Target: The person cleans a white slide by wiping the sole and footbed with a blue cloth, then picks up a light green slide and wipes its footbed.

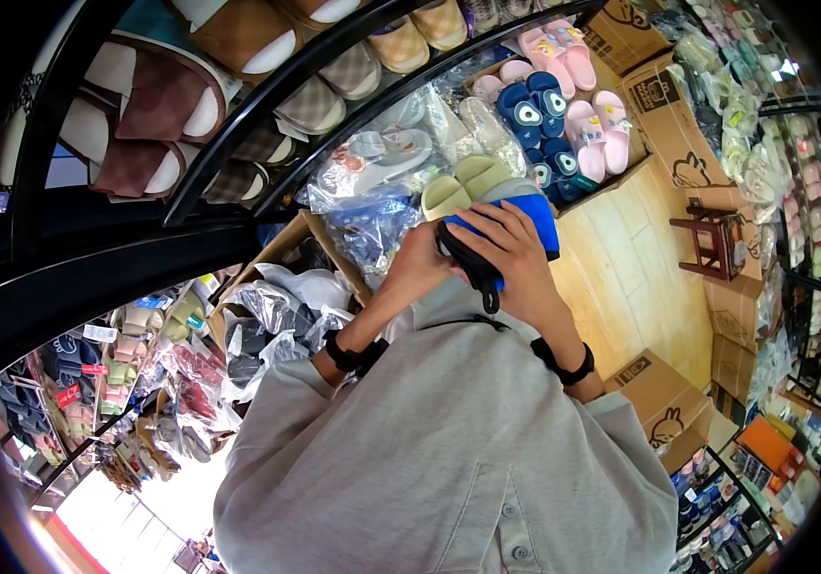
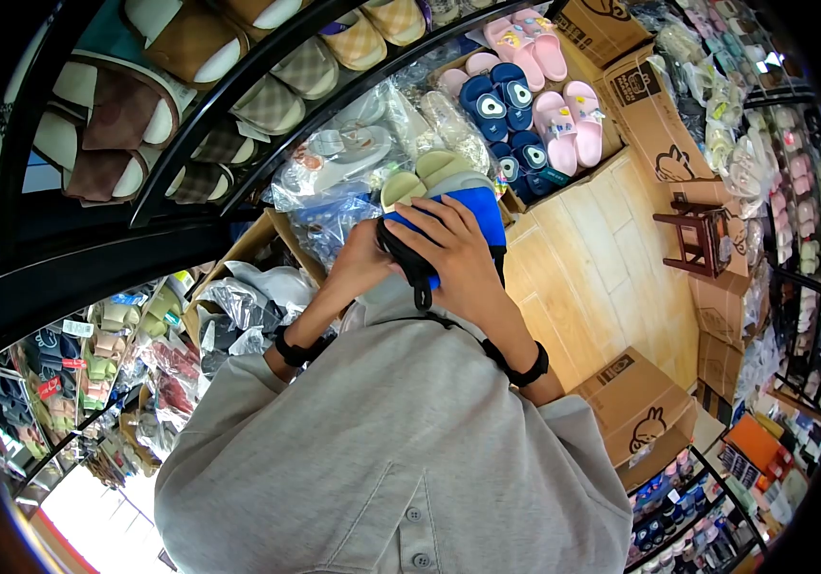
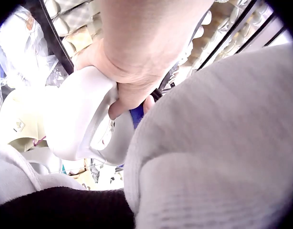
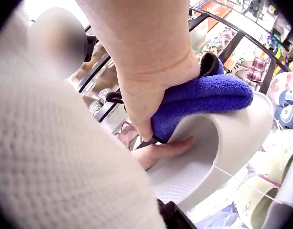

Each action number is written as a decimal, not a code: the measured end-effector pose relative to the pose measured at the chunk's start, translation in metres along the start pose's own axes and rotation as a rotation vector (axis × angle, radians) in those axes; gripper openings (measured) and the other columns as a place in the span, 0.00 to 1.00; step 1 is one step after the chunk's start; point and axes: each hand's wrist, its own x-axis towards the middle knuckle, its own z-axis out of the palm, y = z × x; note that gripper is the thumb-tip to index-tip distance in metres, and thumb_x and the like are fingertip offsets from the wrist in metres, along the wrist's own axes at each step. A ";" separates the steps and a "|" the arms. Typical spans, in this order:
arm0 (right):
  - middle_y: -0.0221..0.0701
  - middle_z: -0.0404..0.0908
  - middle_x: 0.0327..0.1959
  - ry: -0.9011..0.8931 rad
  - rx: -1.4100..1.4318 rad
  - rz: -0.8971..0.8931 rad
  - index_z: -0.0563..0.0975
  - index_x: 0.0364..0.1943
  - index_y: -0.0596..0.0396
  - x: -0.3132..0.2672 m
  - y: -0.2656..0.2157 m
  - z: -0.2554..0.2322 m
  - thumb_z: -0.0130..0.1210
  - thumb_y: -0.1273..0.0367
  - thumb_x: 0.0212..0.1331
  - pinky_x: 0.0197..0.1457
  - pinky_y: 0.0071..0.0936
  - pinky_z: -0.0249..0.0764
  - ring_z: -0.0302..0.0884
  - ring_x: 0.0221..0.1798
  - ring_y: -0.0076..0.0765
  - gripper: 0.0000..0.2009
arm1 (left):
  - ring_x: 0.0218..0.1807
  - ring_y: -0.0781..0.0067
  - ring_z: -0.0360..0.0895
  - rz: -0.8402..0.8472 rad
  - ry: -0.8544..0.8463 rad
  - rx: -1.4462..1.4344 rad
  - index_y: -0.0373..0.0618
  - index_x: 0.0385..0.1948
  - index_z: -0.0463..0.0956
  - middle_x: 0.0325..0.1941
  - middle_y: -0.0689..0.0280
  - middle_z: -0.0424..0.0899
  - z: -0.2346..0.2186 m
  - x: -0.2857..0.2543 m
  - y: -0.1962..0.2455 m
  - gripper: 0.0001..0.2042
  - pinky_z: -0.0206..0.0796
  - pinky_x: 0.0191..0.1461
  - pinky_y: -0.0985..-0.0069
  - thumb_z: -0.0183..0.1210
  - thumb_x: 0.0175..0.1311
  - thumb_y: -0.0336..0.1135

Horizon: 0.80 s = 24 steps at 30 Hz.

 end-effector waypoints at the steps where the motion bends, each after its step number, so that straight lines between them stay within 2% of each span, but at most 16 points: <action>1: 0.34 0.82 0.75 0.001 -0.005 -0.002 0.83 0.70 0.47 -0.001 0.000 -0.001 0.74 0.60 0.63 0.87 0.56 0.63 0.74 0.80 0.49 0.30 | 0.46 0.63 0.93 0.005 0.001 -0.001 0.33 0.48 0.85 0.41 0.52 0.95 0.002 0.001 -0.001 0.21 0.82 0.50 0.63 0.77 0.51 0.25; 6: 0.34 0.83 0.74 0.016 -0.013 0.006 0.84 0.69 0.47 -0.003 -0.004 -0.003 0.75 0.59 0.63 0.87 0.56 0.63 0.75 0.79 0.49 0.29 | 0.49 0.61 0.94 0.072 0.085 -0.033 0.34 0.53 0.86 0.45 0.51 0.95 0.010 0.001 -0.006 0.21 0.83 0.51 0.64 0.75 0.56 0.29; 13: 0.34 0.83 0.74 0.018 -0.015 -0.003 0.84 0.69 0.47 -0.003 -0.007 -0.003 0.75 0.59 0.63 0.87 0.56 0.63 0.75 0.79 0.49 0.29 | 0.49 0.61 0.95 0.114 0.091 -0.039 0.34 0.53 0.86 0.45 0.52 0.95 0.009 0.000 -0.011 0.21 0.83 0.52 0.64 0.75 0.57 0.29; 15: 0.34 0.83 0.74 0.008 -0.018 -0.002 0.84 0.70 0.47 -0.004 -0.007 -0.001 0.75 0.59 0.64 0.87 0.56 0.63 0.74 0.79 0.49 0.29 | 0.60 0.49 0.91 -0.027 0.012 -0.024 0.37 0.63 0.82 0.53 0.49 0.94 0.007 0.002 -0.012 0.41 0.82 0.61 0.60 0.85 0.36 0.25; 21: 0.34 0.82 0.75 -0.010 -0.015 0.003 0.83 0.70 0.47 -0.005 -0.006 0.003 0.75 0.59 0.64 0.87 0.56 0.62 0.74 0.80 0.49 0.29 | 0.57 0.50 0.93 -0.041 -0.001 -0.028 0.36 0.57 0.86 0.49 0.49 0.95 0.005 0.000 -0.013 0.36 0.82 0.59 0.61 0.85 0.37 0.26; 24: 0.35 0.82 0.75 -0.020 -0.019 0.009 0.83 0.70 0.47 -0.005 -0.005 0.004 0.75 0.59 0.64 0.88 0.56 0.62 0.73 0.80 0.49 0.29 | 0.57 0.50 0.93 -0.057 0.014 -0.021 0.36 0.57 0.86 0.50 0.49 0.95 0.005 -0.001 -0.008 0.35 0.82 0.59 0.61 0.85 0.36 0.26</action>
